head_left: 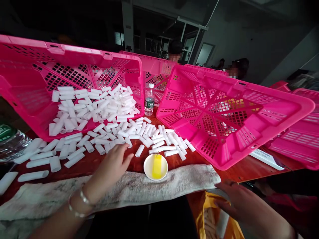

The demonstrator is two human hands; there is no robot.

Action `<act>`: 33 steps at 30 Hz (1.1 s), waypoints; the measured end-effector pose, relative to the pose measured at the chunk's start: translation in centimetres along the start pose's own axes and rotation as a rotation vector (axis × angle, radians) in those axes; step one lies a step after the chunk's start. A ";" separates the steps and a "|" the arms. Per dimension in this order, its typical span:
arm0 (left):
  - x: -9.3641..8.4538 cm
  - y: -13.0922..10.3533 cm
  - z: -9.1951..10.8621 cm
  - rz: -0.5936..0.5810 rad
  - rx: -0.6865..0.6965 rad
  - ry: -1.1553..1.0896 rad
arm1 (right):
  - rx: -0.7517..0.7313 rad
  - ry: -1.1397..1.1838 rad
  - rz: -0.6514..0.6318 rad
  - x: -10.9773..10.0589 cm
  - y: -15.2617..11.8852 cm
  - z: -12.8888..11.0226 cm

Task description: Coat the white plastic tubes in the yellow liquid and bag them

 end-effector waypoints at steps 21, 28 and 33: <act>2.3 -4.3 -2.4 -0.144 0.072 -0.068 | -0.292 0.733 -0.112 8.4 11.1 -5.7; 0.8 -5.9 -2.1 0.027 -0.024 -0.049 | -0.394 0.587 -0.027 10.6 11.3 -5.5; 0.7 -6.7 -2.9 -0.007 -0.185 -0.187 | -0.212 0.660 -0.049 10.5 10.7 -4.7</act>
Point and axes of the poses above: each hand's wrist, its own y-axis towards the middle knuckle, its own x-axis out of the palm, z = x × y, the point moved 7 cm from there along y, towards the middle knuckle, and after that the axes turned 10 degrees about y, right-handed, at the moved point
